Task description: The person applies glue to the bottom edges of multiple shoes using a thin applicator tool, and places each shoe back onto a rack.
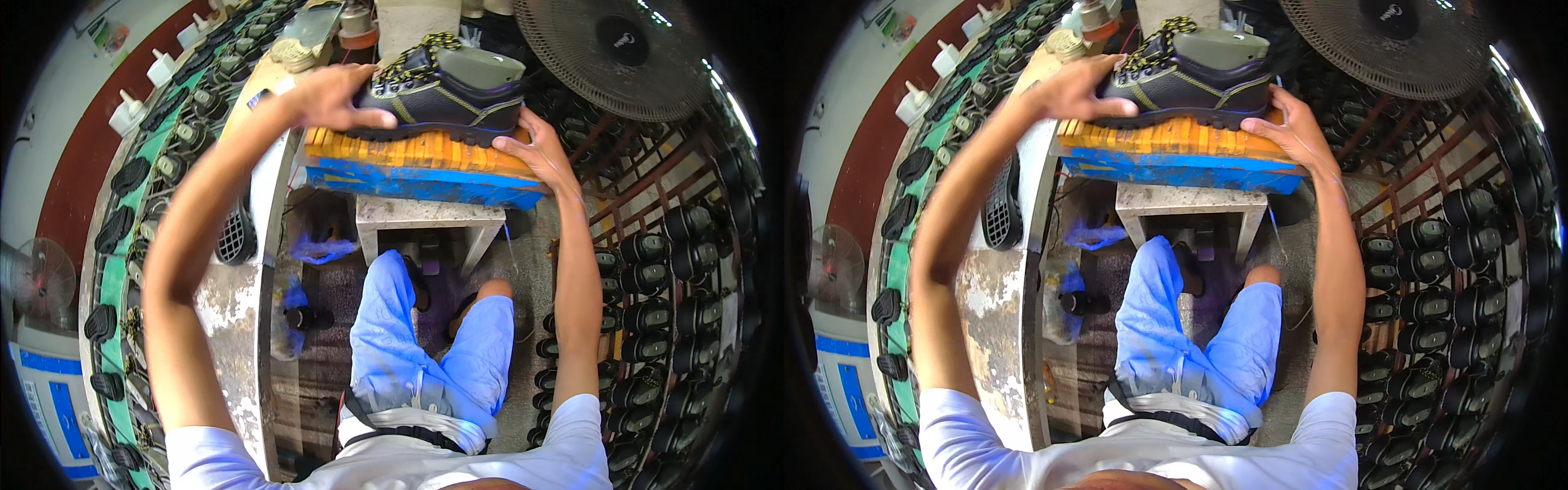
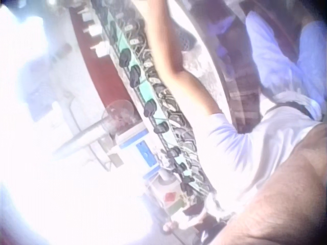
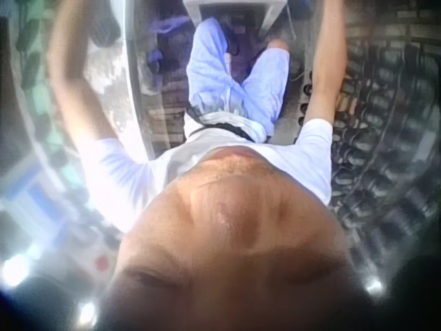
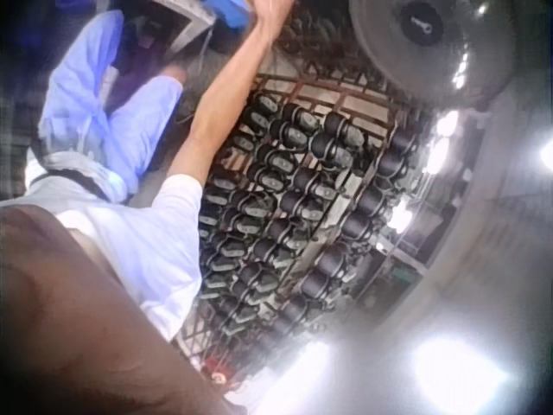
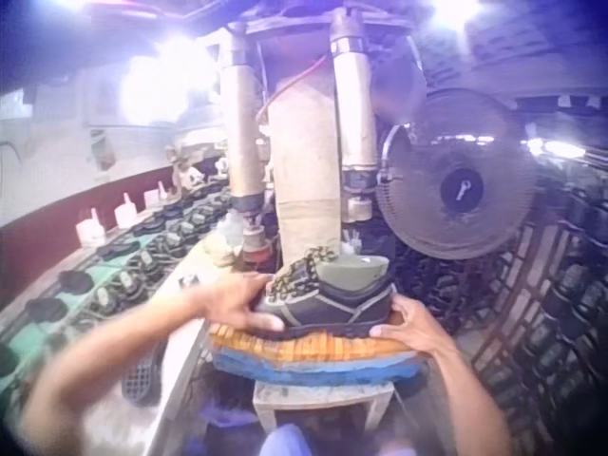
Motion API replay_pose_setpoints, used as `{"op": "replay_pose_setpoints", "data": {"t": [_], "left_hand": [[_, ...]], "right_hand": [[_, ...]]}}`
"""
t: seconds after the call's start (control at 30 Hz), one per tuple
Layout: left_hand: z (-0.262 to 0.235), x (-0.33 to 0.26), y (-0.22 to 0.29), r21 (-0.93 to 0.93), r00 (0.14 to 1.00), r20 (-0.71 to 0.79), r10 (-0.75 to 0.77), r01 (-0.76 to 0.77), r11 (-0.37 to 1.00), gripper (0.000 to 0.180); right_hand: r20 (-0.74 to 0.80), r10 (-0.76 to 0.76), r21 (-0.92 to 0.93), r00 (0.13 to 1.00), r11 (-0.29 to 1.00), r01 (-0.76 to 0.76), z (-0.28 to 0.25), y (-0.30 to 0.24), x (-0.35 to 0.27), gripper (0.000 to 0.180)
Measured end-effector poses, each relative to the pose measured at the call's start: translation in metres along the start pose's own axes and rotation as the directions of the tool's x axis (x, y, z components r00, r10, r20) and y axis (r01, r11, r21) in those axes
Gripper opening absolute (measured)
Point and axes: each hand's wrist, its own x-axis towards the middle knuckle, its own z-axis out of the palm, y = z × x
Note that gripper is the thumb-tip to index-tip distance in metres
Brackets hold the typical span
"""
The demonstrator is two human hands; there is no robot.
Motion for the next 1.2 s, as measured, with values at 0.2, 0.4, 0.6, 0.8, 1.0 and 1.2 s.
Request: {"op": "replay_pose_setpoints", "data": {"t": [0.2,0.4,0.6,0.8,1.0,1.2], "left_hand": [[0.025,0.002,0.006,0.008,0.943,-0.331,0.029,-0.028,1.0,0.104],[0.029,0.002,0.01,0.035,0.959,-0.281,-0.045,0.057,0.998,0.11],[0.028,-0.04,-0.047,-0.753,0.983,-0.069,-0.169,0.06,0.656,0.072],[0.045,-0.048,-0.036,-0.864,0.959,-0.134,-0.248,0.009,0.503,0.075],[0.048,-0.046,-0.047,-0.873,0.975,-0.126,-0.183,-0.022,0.487,0.078],[0.041,-0.051,-0.044,-0.842,0.974,-0.095,-0.206,0.032,0.539,0.076]], "right_hand": [[0.008,-0.091,0.048,0.996,0.995,0.09,-0.001,-0.002,-0.002,0.076],[0.009,-0.089,-0.04,0.996,0.995,0.089,0.003,-0.004,-0.01,0.078],[-0.057,-0.104,-0.044,0.993,0.994,0.102,0.009,-0.001,-0.013,0.071],[-0.069,-0.105,-0.103,0.992,0.99,0.097,0.002,0.005,-0.011,0.073],[-0.089,-0.116,-0.208,0.989,0.974,0.095,0.001,0.011,-0.011,0.079],[-0.064,-0.105,-0.207,0.992,0.974,0.089,0.001,0.011,-0.011,0.079]]}}
